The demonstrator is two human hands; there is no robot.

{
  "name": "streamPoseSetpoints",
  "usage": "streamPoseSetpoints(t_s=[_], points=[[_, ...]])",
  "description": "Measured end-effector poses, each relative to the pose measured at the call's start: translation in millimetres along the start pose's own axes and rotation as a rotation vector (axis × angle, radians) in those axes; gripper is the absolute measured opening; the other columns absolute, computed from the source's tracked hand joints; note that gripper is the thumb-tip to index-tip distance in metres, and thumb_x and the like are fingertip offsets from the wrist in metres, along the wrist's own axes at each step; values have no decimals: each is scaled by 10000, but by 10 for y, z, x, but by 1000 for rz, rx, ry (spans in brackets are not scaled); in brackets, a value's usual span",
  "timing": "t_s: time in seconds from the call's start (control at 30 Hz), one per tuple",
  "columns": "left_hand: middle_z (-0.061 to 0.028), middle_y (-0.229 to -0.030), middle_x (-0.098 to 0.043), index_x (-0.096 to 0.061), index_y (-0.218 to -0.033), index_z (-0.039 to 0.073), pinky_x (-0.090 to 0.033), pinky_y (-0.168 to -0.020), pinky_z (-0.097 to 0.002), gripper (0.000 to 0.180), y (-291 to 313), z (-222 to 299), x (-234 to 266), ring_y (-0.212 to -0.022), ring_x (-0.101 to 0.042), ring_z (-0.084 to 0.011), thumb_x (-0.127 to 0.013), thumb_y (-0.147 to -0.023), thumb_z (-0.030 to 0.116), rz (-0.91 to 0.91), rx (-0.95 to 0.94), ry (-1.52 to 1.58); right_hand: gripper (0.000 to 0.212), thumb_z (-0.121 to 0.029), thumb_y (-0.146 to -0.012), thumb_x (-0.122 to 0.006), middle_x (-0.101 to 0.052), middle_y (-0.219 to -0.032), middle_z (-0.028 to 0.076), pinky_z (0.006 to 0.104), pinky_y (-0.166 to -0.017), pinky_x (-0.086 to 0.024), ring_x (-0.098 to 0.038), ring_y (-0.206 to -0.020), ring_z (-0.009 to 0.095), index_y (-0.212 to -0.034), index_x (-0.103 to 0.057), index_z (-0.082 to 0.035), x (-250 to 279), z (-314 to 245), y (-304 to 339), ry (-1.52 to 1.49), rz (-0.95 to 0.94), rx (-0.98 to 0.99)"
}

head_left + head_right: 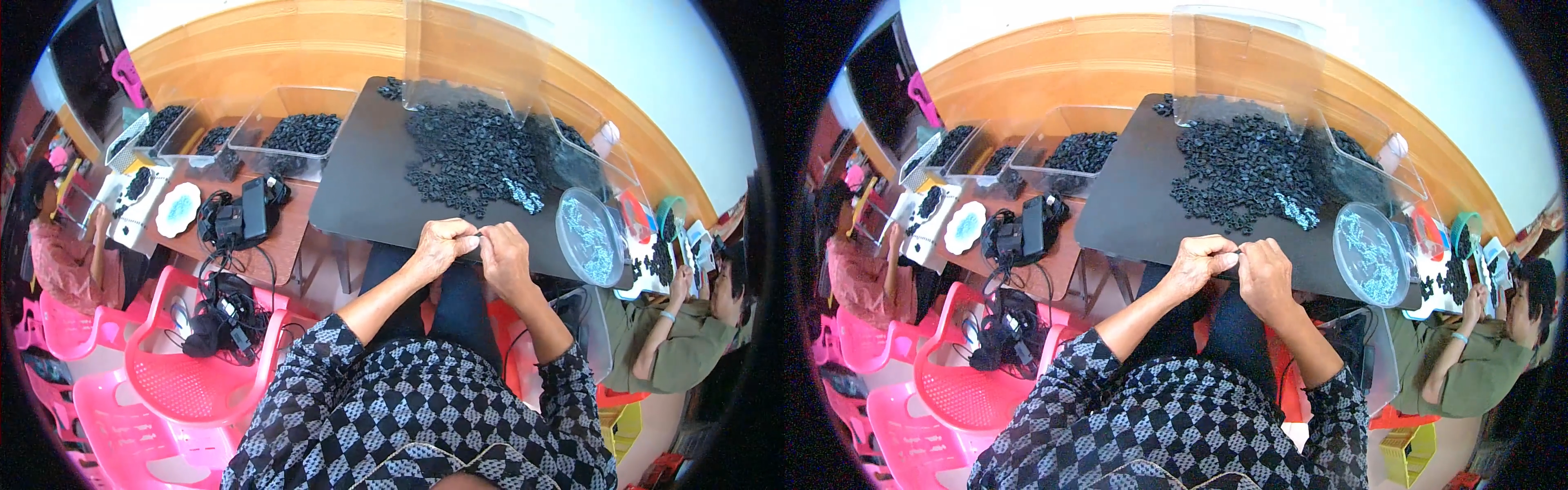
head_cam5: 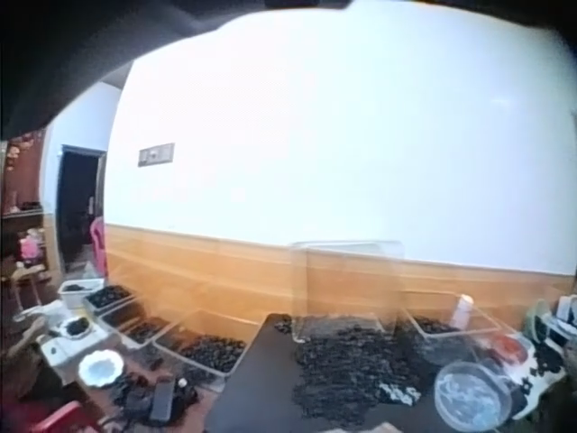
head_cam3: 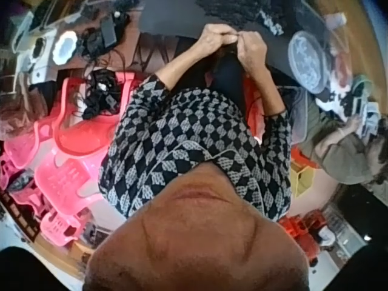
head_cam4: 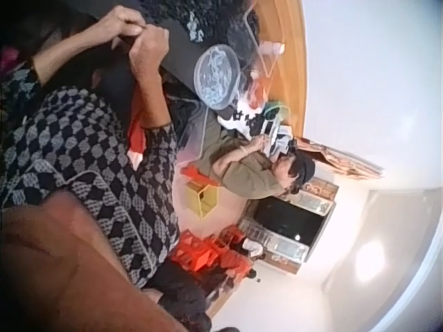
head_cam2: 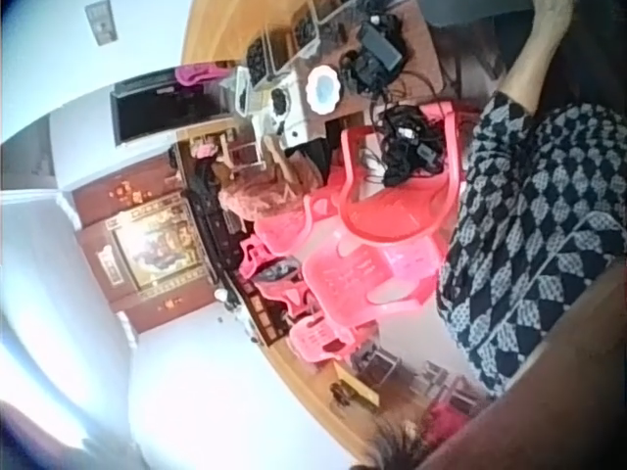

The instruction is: Assembling small black plastic components by hand at a workstation.

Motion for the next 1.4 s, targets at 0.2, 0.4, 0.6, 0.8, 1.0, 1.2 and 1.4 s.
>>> streamPoseSetpoints(t_s=[0.2,0.4,0.6,0.8,1.0,1.2,1.4], points=[[-32,-747,-595,-646,-864,-34,-441,-654,-257,131,44,-33,3,-713,-531,-95,-658,-797,78,9,57,8,87,33,-751,-588,-542,-728,151,414,-621,-423,-522,-682,326,-833,-562,16,-43,19,29,-12,-15,13],[-118,-738,-627,-649,-841,-25,-461,-615,-329,178,45,-81,5,-660,-605,-201,-657,-744,124,51,0,-27,82,25,-761,-576,-552,-739,160,415,-636,-428,-529,-693,331,-842,-562,24,-85,55,43,-16,-37,-3],[-129,-763,-635,-652,-843,-27,-472,-631,-337,175,46,-50,-7,-680,-616,-226,-647,-746,118,55,1,-32,95,28,-758,-578,-554,-739,159,413,-633,-430,-531,-690,331,-853,-567,31,-98,88,66,-7,-62,-13],[-47,-764,-587,-649,-879,-26,-442,-634,-273,181,61,-157,-33,-711,-536,-110,-665,-818,143,-2,39,-8,62,42,-765,-563,-555,-714,151,393,-594,-422,-538,-665,311,-822,-584,38,-71,79,59,-41,-26,-23],[-47,-756,-568,-650,-895,-20,-440,-629,-273,211,67,-124,-9,-701,-531,-115,-663,-837,183,-4,-10,8,81,42,-763,-574,-556,-706,142,366,-593,-427,-539,-661,291,-842,-592,45,-46,79,27,-97,-48,-39],[-38,-729,-541,-654,-894,-13,-434,-609,-272,218,70,-119,-14,-678,-516,-110,-657,-850,200,5,1,70,125,40,-752,-601,-582,-751,140,374,-609,-436,-549,-674,298,-876,-596,26,-52,111,32,-149,-72,-145],[-37,-729,-541,-654,-905,-13,-427,-582,-272,236,75,-114,-13,-656,-509,-108,-660,-851,217,14,-1,67,130,52,-751,-597,-580,-752,139,374,-616,-438,-549,-678,300,-878,-594,28,-59,107,23,-162,-75,-124]])
Point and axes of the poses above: each hand's wrist, its own y-axis away from the middle knuckle, its own x-axis out of the back of the hand, z = x × y, the point moved 5 cm from there along -y, towards the middle knuckle
